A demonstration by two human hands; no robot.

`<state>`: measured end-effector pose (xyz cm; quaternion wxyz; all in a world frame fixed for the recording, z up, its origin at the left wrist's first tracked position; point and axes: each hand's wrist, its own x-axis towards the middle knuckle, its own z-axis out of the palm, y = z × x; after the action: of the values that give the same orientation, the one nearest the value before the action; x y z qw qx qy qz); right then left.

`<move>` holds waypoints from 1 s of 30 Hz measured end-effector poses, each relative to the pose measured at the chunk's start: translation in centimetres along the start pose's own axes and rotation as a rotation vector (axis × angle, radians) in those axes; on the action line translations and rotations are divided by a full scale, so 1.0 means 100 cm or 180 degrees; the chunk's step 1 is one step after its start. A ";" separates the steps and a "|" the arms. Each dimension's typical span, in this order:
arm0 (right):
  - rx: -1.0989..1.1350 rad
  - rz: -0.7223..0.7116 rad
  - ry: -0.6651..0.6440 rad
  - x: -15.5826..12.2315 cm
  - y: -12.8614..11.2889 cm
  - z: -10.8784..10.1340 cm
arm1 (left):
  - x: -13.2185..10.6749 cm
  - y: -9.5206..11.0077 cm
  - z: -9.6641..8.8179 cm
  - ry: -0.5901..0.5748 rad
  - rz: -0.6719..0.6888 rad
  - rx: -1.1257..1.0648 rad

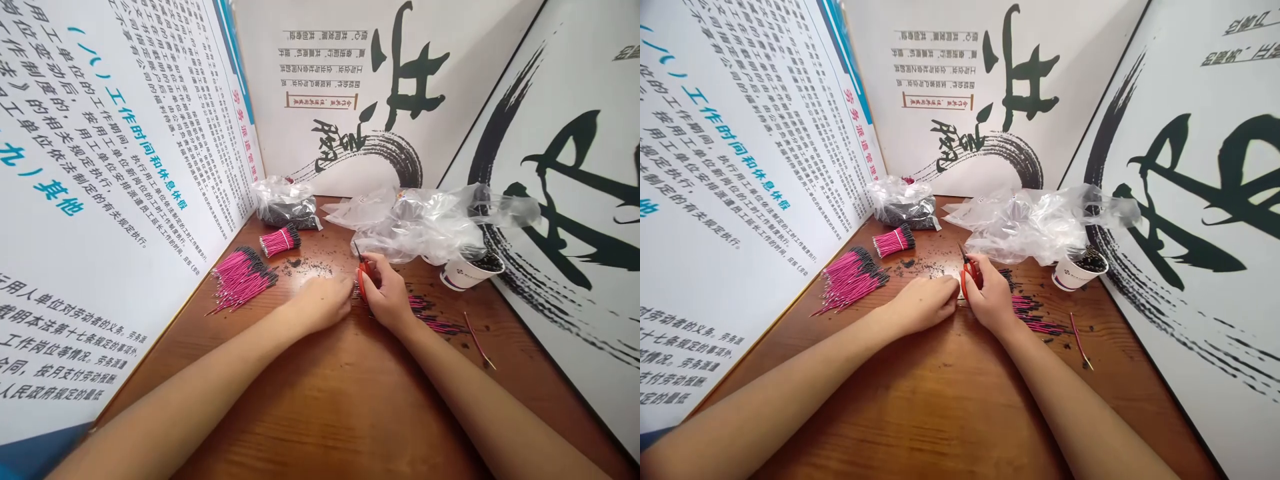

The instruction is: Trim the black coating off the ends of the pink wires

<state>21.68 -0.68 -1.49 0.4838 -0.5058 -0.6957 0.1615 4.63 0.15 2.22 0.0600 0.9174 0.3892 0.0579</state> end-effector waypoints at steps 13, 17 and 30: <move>-0.0407 -0.0207 -0.0725 -0.017 -0.032 0.014 | -0.030 -0.049 0.015 0.1680 -0.0453 -0.2384; -0.0322 -0.0213 -0.0761 -0.018 -0.032 0.013 | -0.030 -0.046 0.015 0.1785 -0.0537 -0.2589; -0.0185 -0.0277 -0.0867 -0.017 -0.033 0.013 | -0.029 -0.048 0.016 0.1904 -0.0448 -0.2521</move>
<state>18.84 -3.28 -0.61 0.3766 -0.4623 -0.7806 0.1874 -0.49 1.28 -0.29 0.2931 0.7389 0.3985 0.4575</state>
